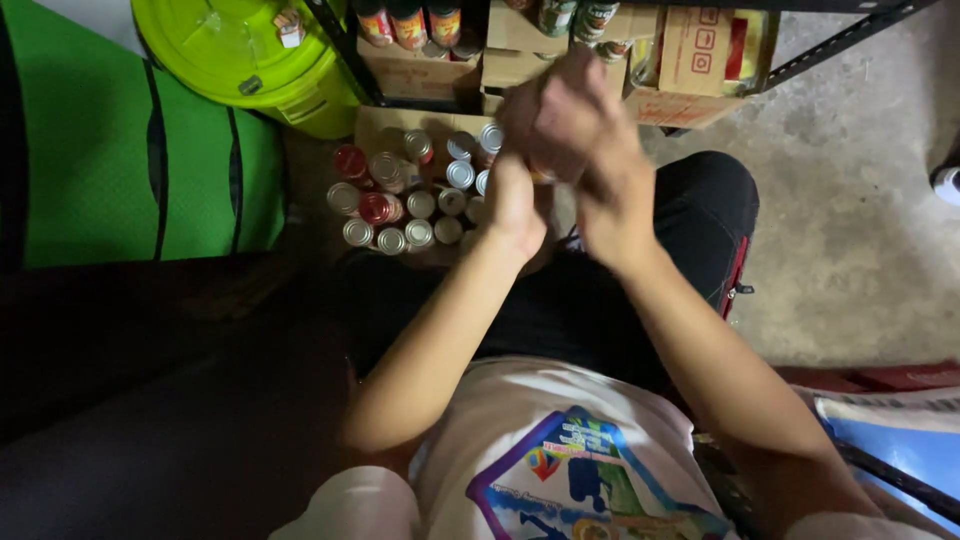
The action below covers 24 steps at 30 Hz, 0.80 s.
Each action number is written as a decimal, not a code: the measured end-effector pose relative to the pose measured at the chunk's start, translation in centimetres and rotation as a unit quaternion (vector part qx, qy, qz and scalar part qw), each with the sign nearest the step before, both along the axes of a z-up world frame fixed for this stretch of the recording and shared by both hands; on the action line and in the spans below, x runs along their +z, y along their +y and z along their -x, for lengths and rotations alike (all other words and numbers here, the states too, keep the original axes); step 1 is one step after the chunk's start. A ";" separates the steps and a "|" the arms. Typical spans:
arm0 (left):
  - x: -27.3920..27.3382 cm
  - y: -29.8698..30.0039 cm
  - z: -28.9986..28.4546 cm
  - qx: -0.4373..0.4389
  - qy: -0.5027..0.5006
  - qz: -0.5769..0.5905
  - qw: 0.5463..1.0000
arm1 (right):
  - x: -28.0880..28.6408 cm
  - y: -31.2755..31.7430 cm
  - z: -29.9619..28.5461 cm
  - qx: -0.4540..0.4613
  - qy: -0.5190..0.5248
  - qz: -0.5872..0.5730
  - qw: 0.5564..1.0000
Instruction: The recorder wipes individual cans with a cloth and places them onto a storage shelf.
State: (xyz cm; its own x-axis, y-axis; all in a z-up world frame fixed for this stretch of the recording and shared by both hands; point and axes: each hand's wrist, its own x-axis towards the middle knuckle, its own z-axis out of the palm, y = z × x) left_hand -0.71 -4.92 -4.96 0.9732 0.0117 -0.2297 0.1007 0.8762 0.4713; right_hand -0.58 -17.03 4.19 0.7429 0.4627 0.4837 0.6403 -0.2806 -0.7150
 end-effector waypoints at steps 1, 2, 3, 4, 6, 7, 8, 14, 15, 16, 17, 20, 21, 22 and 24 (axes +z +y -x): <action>1.1 0.0 0.1 0.000 0.000 0.000 1.000 | 0.1 0.4 -0.3 0.000 0.000 0.000 1.000; 2.2 0.0 0.1 0.003 -0.009 -0.007 1.000 | 0.2 0.9 -0.5 -0.015 0.047 -0.076 0.996; 3.4 0.1 0.2 0.005 -0.017 -0.015 1.000 | 0.3 1.4 -0.8 -0.030 0.093 -0.152 0.984; 3.7 0.3 0.3 0.004 -0.017 -0.016 1.000 | 0.6 1.7 0.2 -0.031 0.092 -0.154 0.983; 4.2 0.6 0.4 -0.003 -0.034 0.005 0.999 | 1.2 2.2 1.9 -0.029 0.077 -0.138 0.987; 3.9 0.9 0.3 -0.005 -0.038 0.003 0.999 | 0.9 1.9 2.7 -0.031 0.073 -0.141 0.987; 3.5 1.1 0.2 0.001 -0.019 -0.014 1.000 | 0.6 1.7 3.5 -0.001 0.030 -0.062 0.998; 1.8 0.9 0.4 0.006 0.059 -0.065 0.996 | 0.6 1.3 1.4 -0.004 0.067 -0.099 0.993; 1.7 1.0 0.4 0.007 0.069 -0.076 0.995 | 1.0 1.8 0.9 -0.018 0.098 -0.171 0.980; 1.1 1.1 0.2 0.008 0.069 -0.076 0.995 | 1.0 2.0 1.6 -0.018 0.099 -0.171 0.980; 0.6 1.5 -0.3 0.006 0.054 -0.080 0.995 | 1.1 2.5 2.1 -0.024 0.081 -0.170 0.982; 3.1 2.2 -1.0 0.014 0.045 -0.073 0.996 | 0.8 2.0 4.0 -0.007 0.068 -0.118 0.991; 4.7 2.5 -1.1 0.023 0.052 -0.062 0.996 | 0.6 1.7 4.7 0.017 0.074 -0.068 0.995; 4.1 2.5 -0.9 0.023 0.050 -0.064 0.996 | 0.5 1.6 4.1 0.017 0.071 -0.070 0.995; 2.7 2.1 -0.5 0.023 0.057 -0.061 0.996 | 0.3 1.1 2.9 0.010 0.092 -0.063 0.994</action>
